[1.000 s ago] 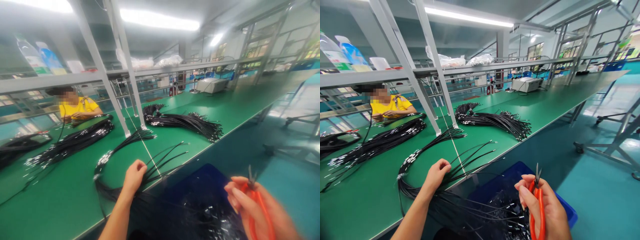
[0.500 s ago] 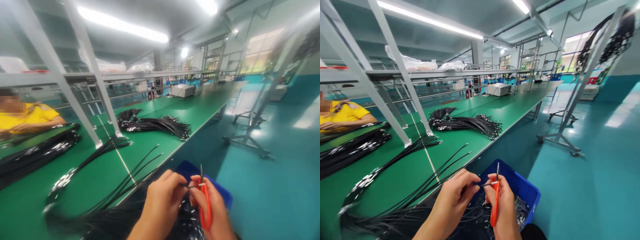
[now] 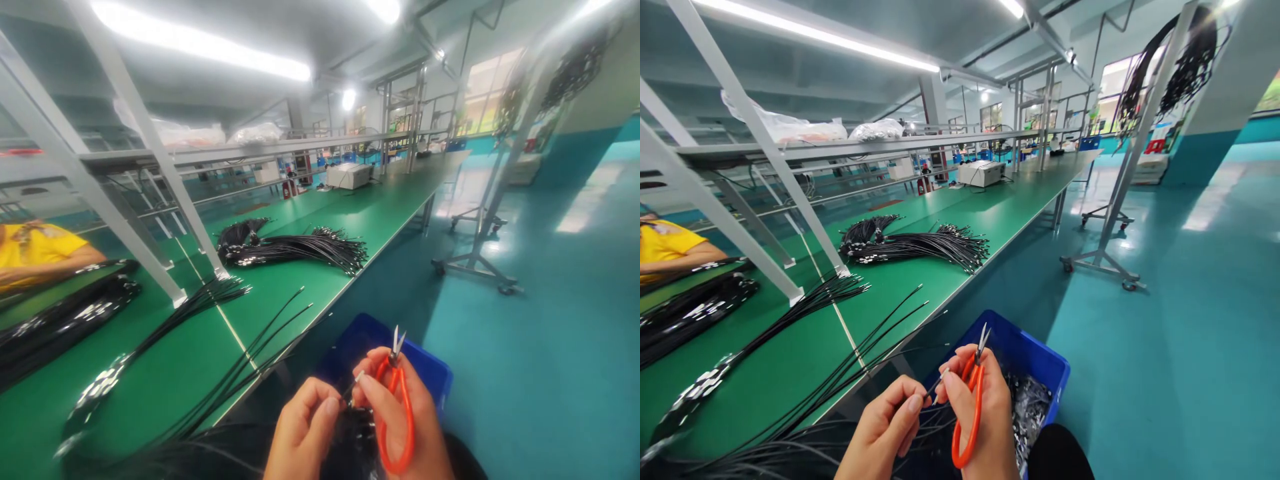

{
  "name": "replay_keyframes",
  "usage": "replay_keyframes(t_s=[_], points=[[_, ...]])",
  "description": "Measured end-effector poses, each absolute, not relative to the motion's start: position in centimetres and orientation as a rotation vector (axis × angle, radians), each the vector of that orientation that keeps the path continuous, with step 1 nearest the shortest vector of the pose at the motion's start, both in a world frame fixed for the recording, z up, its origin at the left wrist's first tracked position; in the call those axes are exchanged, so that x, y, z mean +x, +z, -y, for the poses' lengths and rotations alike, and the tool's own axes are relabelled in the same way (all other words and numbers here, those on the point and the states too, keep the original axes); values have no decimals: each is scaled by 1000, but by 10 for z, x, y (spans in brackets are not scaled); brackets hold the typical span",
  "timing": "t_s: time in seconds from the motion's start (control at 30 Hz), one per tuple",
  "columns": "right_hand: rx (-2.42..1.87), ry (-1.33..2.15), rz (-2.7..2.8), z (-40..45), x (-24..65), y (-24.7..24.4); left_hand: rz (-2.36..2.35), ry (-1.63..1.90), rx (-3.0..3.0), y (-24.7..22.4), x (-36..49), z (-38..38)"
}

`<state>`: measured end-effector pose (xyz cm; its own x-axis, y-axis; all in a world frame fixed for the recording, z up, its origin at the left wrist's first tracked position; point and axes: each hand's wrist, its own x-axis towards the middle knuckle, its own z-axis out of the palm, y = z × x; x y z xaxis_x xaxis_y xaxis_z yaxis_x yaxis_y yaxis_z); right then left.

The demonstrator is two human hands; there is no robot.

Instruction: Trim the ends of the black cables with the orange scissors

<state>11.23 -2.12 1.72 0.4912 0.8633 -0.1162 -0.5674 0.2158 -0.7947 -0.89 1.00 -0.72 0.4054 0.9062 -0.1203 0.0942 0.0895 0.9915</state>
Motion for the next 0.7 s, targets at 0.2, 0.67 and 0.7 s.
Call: replay_keyframes(t_s=[0.2,0.67,0.7], points=[[-900,1116,384,23,115,17,-1106,890,1572,-8,-11,-3],[-808,1326,226,26,95,20,-1005,1062,1282,14,-2,0],[-809,1325,258,27,94,21,-967,1026,1247,17,-3,-2]])
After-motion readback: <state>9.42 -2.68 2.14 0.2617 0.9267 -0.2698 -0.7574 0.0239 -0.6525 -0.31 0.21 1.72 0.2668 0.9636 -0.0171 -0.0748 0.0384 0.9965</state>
